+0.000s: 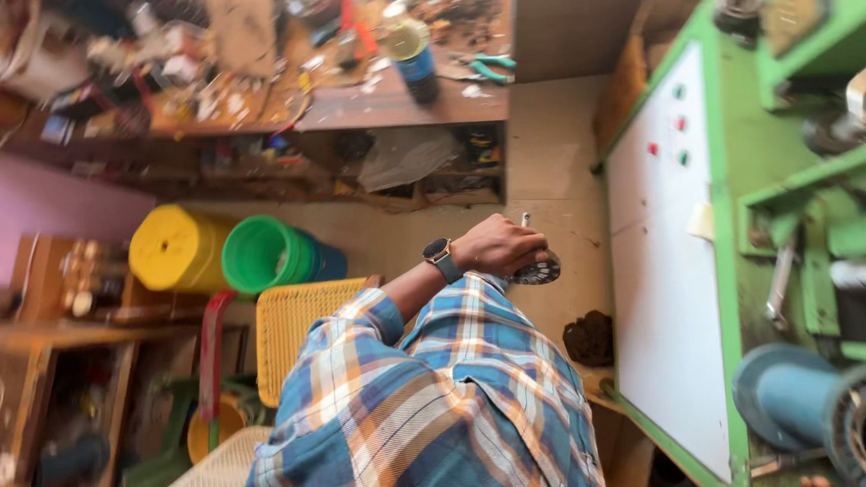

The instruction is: The person repeatedly picks small white plastic spacers from a table and inserts them into slots on a rotating circular component of a green machine using a pair of scissors. The person also briefly adjusts a lever on the machine.

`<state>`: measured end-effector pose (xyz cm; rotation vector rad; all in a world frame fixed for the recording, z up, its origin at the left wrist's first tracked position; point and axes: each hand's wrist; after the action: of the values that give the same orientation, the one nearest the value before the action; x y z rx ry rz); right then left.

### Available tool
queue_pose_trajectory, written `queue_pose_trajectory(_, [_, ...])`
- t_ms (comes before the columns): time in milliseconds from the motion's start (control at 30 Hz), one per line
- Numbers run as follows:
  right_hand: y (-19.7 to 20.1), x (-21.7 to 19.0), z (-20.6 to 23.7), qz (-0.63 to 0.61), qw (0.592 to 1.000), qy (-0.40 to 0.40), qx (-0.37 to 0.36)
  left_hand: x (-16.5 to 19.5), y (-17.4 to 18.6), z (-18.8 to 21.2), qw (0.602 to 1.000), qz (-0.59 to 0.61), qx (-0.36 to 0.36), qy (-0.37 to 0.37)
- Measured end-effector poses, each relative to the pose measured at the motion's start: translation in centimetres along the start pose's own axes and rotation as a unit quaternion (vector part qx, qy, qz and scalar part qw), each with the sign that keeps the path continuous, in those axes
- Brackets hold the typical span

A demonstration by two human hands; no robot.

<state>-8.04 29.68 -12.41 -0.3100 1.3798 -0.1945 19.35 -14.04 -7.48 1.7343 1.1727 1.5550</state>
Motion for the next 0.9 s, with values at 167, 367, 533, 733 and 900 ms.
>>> queue_pose_trajectory(167, [-9.3, 0.0, 2.3, 0.015, 0.996, -0.039, -0.082, -3.2, 1.8, 5.0, 0.998, -0.002, 0.043, 0.052])
queue_pose_trajectory(367, [-23.4, 1.1, 5.0, 0.044, 0.974, -0.083, -0.206, -9.9, 3.8, 7.8, 0.991, 0.024, 0.113, 0.061])
queue_pose_trajectory(533, [-37.8, 5.0, 10.2, 0.054, 0.926, -0.150, -0.341, -17.2, 8.2, 14.4, 0.980, 0.020, 0.167, 0.109])
queue_pose_trajectory(733, [-52.8, 10.1, 20.7, 0.097, 0.816, -0.260, -0.507, -23.8, 15.4, 29.2, 0.897, -0.049, 0.350, 0.265])
queue_pose_trajectory(900, [-70.3, 23.9, 28.0, 0.153, 0.748, -0.243, -0.598, -24.4, 19.8, 38.7, 0.798, -0.115, 0.458, 0.374])
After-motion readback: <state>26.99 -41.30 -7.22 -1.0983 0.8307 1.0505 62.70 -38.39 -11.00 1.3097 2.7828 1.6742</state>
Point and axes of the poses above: each hand's wrist, its own z-axis away from the middle knuckle, its own y-axis out of the back of the hand, x = y × z, and after that the axes turned 2 degrees about y, right-handed
